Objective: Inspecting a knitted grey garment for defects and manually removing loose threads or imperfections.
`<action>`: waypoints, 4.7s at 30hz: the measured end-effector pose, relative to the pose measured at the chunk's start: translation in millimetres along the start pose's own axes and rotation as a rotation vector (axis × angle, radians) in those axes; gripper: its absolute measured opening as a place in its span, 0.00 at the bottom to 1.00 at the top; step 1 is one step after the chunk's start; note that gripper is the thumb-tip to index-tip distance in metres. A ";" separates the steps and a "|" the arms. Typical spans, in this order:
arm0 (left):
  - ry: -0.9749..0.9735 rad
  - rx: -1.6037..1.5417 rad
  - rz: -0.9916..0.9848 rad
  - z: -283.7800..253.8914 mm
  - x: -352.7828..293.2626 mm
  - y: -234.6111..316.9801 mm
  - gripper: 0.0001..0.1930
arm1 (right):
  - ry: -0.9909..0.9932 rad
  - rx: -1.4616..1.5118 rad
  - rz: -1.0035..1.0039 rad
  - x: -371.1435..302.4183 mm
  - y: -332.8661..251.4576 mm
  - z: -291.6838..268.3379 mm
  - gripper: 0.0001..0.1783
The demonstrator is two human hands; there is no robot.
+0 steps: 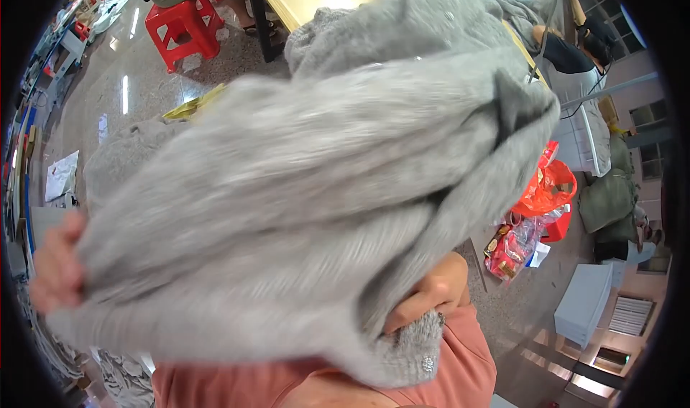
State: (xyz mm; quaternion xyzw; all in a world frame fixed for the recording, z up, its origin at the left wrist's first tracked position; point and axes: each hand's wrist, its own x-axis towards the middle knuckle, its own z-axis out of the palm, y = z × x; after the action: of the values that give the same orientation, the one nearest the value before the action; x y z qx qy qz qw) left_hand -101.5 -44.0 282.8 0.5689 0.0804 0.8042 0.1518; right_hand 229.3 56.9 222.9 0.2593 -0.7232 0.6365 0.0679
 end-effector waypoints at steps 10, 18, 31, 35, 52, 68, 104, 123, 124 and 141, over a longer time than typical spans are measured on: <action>-0.288 0.484 -0.407 18.6 -42.4 -66.3 0.08 | 1.467 -0.667 0.704 -26.4 102.8 -19.0 0.23; 0.390 -0.527 -1.210 3.1 -89.3 -276.7 0.24 | 1.464 -1.127 0.923 -39.4 98.0 -48.1 0.29; 0.547 0.414 -0.965 -39.6 108.4 -242.1 0.07 | 1.417 -1.398 1.096 -113.9 79.0 -98.8 0.19; 0.335 0.549 -0.907 -45.4 121.4 -214.4 0.06 | 1.414 -1.419 1.029 -114.0 79.1 -98.9 0.18; -0.567 0.956 -0.639 -8.6 54.1 -70.6 0.07 | 0.933 -1.405 0.348 44.8 0.5 -29.2 0.42; -0.248 0.528 -0.820 43.6 -159.3 -63.4 0.15 | 0.986 -0.498 0.442 43.9 97.3 1.6 0.06; -0.161 1.186 -1.354 -140.4 -329.7 13.5 0.09 | 1.596 0.396 0.223 -14.2 135.7 1.8 0.07; -0.753 0.218 -0.867 -57.7 12.4 158.7 0.05 | 0.177 0.411 -0.443 42.7 67.8 -27.0 0.06; -0.770 0.108 -0.872 -50.7 10.2 116.0 0.07 | 0.354 0.219 -0.355 37.6 53.3 -18.0 0.07; -0.368 1.167 -0.916 -27.6 -224.7 -54.7 0.13 | 1.263 0.422 0.414 -28.1 122.5 11.1 0.19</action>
State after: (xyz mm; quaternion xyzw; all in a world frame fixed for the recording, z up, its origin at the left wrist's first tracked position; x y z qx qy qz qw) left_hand -50.3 -66.7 56.7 0.5916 0.6936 0.3802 0.1560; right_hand 199.4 61.2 100.4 -0.2963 -0.4407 0.7922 0.3009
